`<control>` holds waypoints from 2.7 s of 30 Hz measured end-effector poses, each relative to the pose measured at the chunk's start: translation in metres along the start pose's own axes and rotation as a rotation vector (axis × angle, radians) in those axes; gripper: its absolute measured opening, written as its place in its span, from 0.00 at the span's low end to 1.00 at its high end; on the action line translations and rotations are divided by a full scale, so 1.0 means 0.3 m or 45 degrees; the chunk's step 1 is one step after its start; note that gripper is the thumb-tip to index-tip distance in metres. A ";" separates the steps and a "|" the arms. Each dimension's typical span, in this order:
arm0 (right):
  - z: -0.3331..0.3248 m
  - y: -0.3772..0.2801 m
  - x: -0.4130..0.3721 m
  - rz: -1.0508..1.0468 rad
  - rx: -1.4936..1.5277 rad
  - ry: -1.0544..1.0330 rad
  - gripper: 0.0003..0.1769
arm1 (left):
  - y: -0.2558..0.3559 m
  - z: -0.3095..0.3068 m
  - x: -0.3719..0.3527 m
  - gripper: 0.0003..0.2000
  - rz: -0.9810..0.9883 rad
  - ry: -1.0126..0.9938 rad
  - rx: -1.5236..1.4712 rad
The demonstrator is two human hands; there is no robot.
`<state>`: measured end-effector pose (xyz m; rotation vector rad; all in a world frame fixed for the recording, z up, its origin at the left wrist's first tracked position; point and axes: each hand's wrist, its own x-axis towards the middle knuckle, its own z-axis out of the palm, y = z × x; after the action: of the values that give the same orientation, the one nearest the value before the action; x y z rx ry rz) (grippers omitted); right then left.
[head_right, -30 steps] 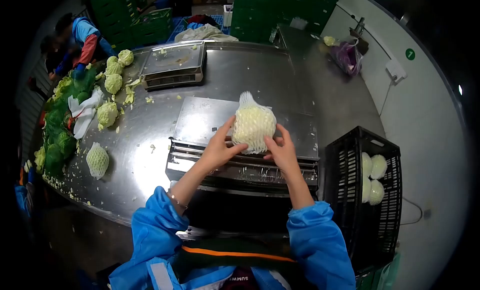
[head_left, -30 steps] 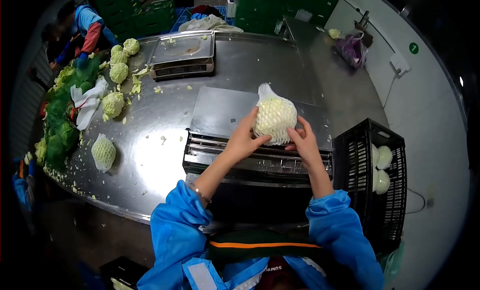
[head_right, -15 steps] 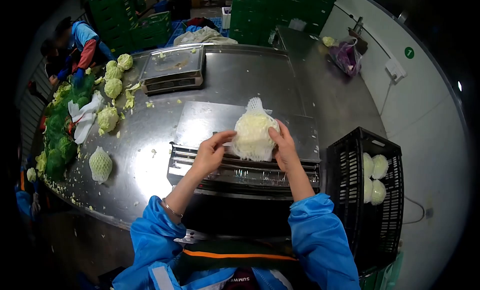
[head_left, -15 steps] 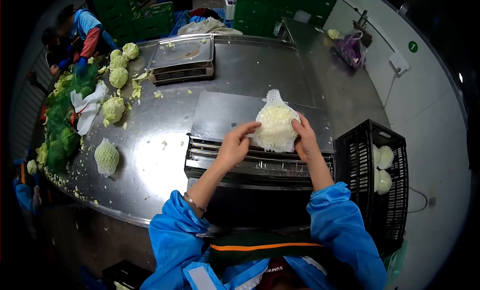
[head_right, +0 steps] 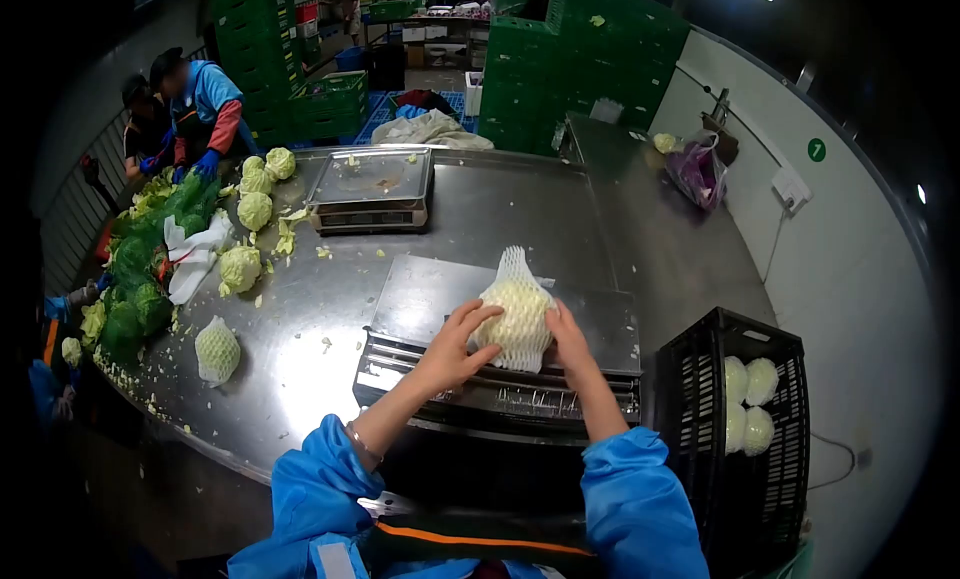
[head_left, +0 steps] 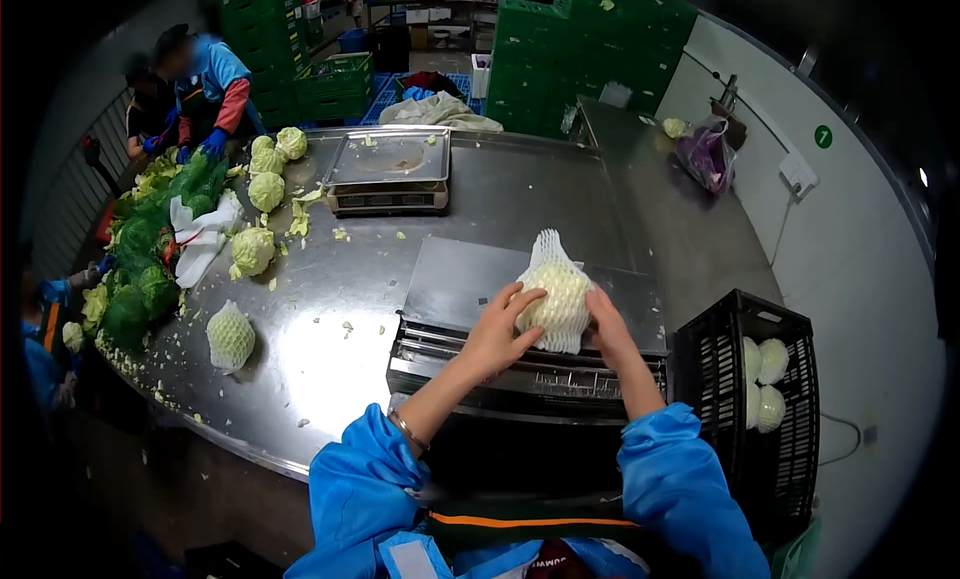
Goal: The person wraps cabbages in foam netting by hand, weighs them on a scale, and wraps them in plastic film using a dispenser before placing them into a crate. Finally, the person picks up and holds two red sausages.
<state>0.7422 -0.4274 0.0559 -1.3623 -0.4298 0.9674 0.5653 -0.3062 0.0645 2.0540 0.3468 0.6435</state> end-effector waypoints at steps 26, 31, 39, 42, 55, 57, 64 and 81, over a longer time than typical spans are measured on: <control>-0.231 0.102 -0.453 -0.348 -1.619 0.688 0.10 | -0.078 -0.170 -0.329 0.07 -0.108 0.543 1.007; -0.199 0.082 -0.499 -0.438 -1.510 0.670 0.08 | -0.145 -0.238 -0.408 0.04 -0.209 0.666 0.952; -0.318 0.100 -0.348 -0.677 -1.158 0.453 0.14 | -0.291 -0.445 -0.547 0.04 -0.525 0.896 0.950; -0.164 0.009 -0.353 -0.616 -1.252 0.465 0.18 | -0.340 -0.455 -0.591 0.04 -0.648 0.859 0.924; -0.243 -0.006 -0.305 -0.519 -1.085 0.364 0.14 | -0.187 -0.377 -0.365 0.05 -0.183 0.802 0.551; -0.221 -0.012 -0.290 -0.580 -1.009 0.317 0.12 | -0.131 -0.297 -0.298 0.05 -0.098 0.621 0.490; -0.294 0.024 -0.376 -0.464 -1.254 0.563 0.11 | -0.033 -0.075 -0.245 0.08 0.040 0.524 0.765; -0.252 0.087 -0.330 -0.243 -1.747 0.549 0.21 | -0.092 -0.125 -0.259 0.21 -0.388 0.218 1.264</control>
<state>0.7348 -0.5537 0.0419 -2.6049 -0.9383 0.0703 0.4802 -0.3025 0.0336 2.7724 1.2490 0.4949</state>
